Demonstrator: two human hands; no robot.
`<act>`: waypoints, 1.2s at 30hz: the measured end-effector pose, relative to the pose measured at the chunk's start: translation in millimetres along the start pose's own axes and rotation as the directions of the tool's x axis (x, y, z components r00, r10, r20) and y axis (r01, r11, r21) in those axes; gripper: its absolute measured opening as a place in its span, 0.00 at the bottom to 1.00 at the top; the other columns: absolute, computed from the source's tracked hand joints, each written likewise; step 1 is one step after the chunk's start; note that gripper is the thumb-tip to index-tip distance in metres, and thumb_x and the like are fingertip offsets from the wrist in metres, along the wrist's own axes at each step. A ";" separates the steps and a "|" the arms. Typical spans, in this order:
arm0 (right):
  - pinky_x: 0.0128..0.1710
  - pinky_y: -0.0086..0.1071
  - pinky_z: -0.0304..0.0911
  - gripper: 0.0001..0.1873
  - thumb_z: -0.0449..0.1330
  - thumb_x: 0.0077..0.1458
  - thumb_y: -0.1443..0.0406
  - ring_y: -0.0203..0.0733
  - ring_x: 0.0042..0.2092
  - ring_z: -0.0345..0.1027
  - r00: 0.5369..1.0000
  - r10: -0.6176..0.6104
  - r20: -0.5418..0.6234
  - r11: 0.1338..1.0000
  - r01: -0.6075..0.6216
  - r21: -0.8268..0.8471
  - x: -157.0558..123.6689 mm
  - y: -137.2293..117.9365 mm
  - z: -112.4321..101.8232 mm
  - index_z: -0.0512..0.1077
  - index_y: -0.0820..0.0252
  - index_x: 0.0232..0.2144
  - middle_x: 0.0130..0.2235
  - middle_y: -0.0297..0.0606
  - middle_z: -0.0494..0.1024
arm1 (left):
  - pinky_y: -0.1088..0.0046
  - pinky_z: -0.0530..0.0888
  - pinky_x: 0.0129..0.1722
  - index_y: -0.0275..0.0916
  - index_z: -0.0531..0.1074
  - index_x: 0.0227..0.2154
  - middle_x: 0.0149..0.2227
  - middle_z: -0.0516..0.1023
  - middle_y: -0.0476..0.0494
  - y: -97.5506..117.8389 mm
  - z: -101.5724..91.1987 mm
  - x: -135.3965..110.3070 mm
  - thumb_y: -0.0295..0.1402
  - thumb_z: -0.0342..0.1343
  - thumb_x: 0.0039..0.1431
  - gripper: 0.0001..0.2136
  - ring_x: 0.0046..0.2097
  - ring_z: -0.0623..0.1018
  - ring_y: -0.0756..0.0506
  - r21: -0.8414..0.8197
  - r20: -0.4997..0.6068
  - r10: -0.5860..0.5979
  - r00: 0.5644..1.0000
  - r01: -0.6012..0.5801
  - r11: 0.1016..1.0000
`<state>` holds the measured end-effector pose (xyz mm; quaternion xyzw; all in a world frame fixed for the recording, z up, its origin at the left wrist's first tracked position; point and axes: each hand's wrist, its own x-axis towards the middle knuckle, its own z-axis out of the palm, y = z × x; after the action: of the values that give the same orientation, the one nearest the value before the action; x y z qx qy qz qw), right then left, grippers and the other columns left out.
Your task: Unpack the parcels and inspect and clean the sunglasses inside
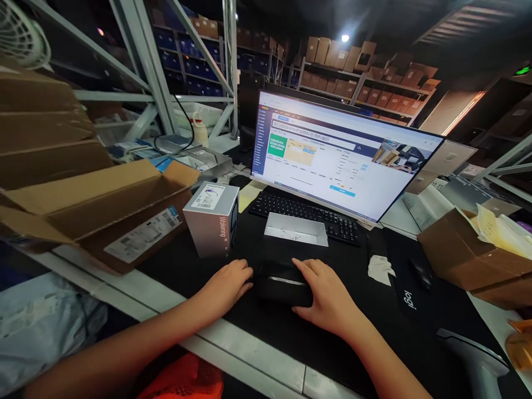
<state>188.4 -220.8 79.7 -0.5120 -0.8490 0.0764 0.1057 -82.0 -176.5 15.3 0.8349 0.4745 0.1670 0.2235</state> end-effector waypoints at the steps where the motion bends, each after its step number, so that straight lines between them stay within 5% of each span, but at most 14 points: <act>1: 0.58 0.49 0.64 0.46 0.70 0.44 0.66 0.55 0.56 0.67 1.000 0.018 0.010 1.000 -0.018 0.010 -0.7 0.4 -0.7 0.61 0.59 0.64 0.57 0.48 0.71 | 0.60 0.72 0.47 0.37 0.72 0.29 0.37 0.74 0.40 -0.5 -0.7 1.4 0.26 0.55 0.60 0.04 0.43 0.75 0.39 -0.022 0.002 -0.012 1.000 0.012 1.000; 6: 0.60 0.50 0.61 0.41 0.68 0.47 0.66 0.55 0.59 0.65 0.999 0.033 0.025 0.999 -0.033 0.015 -2.1 -3.1 -2.3 0.63 0.58 0.63 0.61 0.47 0.69 | 0.71 0.72 0.37 0.39 0.67 0.24 0.28 0.71 0.47 -10.0 -8.6 6.3 0.38 0.45 0.67 0.17 0.33 0.74 0.46 -0.239 0.056 -0.016 0.998 0.029 0.970; 10: 0.60 0.50 0.61 0.40 0.66 0.50 0.66 0.54 0.58 0.65 0.999 0.013 0.040 1.000 -0.013 0.008 -2.7 -6.3 -2.6 0.61 0.56 0.65 0.62 0.47 0.68 | 0.70 0.74 0.39 0.39 0.66 0.24 0.34 0.72 0.46 -0.8 -21.2 7.2 0.37 0.39 0.68 0.18 0.35 0.74 0.47 -0.366 0.038 -0.027 0.999 0.039 0.930; 14: 0.60 0.50 0.60 0.40 0.65 0.53 0.67 0.53 0.58 0.64 0.998 -0.043 0.048 0.999 0.043 -0.004 -3.2 -8.4 0.4 0.58 0.58 0.66 0.62 0.47 0.68 | 0.64 0.71 0.53 0.39 0.68 0.23 0.44 0.71 0.43 48.1 -25.3 12.5 0.31 0.46 0.65 0.15 0.48 0.72 0.44 -0.381 -0.023 0.111 0.994 -0.111 0.918; 17: 0.56 0.52 0.61 0.28 0.61 0.56 0.66 0.56 0.54 0.63 0.997 -0.069 0.022 0.995 0.070 -0.069 -2.4 -13.0 8.1 0.67 0.64 0.59 0.58 0.51 0.70 | 0.59 0.71 0.55 0.38 0.72 0.27 0.46 0.69 0.41 91.6 -17.4 21.4 0.28 0.48 0.65 0.12 0.50 0.68 0.42 -0.273 -0.059 0.252 0.966 -0.258 0.927; 20: 0.55 0.55 0.59 0.22 0.57 0.57 0.65 0.58 0.52 0.62 0.995 -0.085 -0.056 0.992 0.080 -0.095 -0.1 -21.0 18.2 0.72 0.65 0.53 0.53 0.53 0.73 | 0.53 0.71 0.56 0.37 0.74 0.31 0.48 0.68 0.39 112.7 -11.2 26.1 0.27 0.51 0.65 0.09 0.51 0.67 0.39 -0.143 -0.038 0.306 0.951 -0.308 0.940; 26: 0.62 0.54 0.53 0.22 0.49 0.64 0.67 0.50 0.55 0.67 0.946 0.018 -0.323 0.998 0.005 0.070 5.5 -32.0 32.8 0.71 0.58 0.57 0.57 0.47 0.75 | 0.49 0.68 0.59 0.37 0.73 0.43 0.56 0.67 0.34 82.9 -12.7 14.9 0.31 0.50 0.67 0.08 0.58 0.67 0.36 0.012 -0.185 0.454 0.871 -0.460 0.888; 28: 0.63 0.51 0.53 0.21 0.47 0.67 0.67 0.47 0.58 0.68 0.922 0.040 -0.386 0.992 0.009 0.125 4.0 -33.4 35.5 0.71 0.57 0.57 0.59 0.45 0.74 | 0.48 0.66 0.61 0.35 0.68 0.53 0.62 0.62 0.29 67.9 -8.2 10.8 0.36 0.54 0.66 0.15 0.62 0.65 0.34 0.019 -0.241 0.478 0.845 -0.488 0.873; 32: 0.64 0.51 0.55 0.20 0.46 0.71 0.66 0.46 0.62 0.66 0.876 0.049 -0.479 0.997 -0.013 0.079 -8.7 -32.7 37.6 0.70 0.58 0.59 0.62 0.45 0.71 | 0.51 0.67 0.62 0.43 0.55 0.65 0.64 0.61 0.34 49.5 5.2 9.4 0.34 0.54 0.67 0.26 0.64 0.64 0.38 -0.095 -0.131 0.436 0.890 -0.449 0.888; 36: 0.61 0.55 0.59 0.20 0.49 0.70 0.64 0.51 0.61 0.66 0.826 0.167 -0.539 0.978 -0.209 -0.019 -36.3 -15.5 40.9 0.70 0.51 0.60 0.65 0.40 0.67 | 0.53 0.70 0.57 0.51 0.61 0.63 0.56 0.69 0.41 47.5 8.8 11.3 0.35 0.54 0.66 0.23 0.57 0.71 0.39 -0.138 -0.025 0.333 0.943 -0.333 0.933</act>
<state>181.0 -261.0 40.2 -0.5978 -0.7336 -0.0917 0.3099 -38.1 -190.0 33.9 0.8853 0.3133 0.2361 0.2498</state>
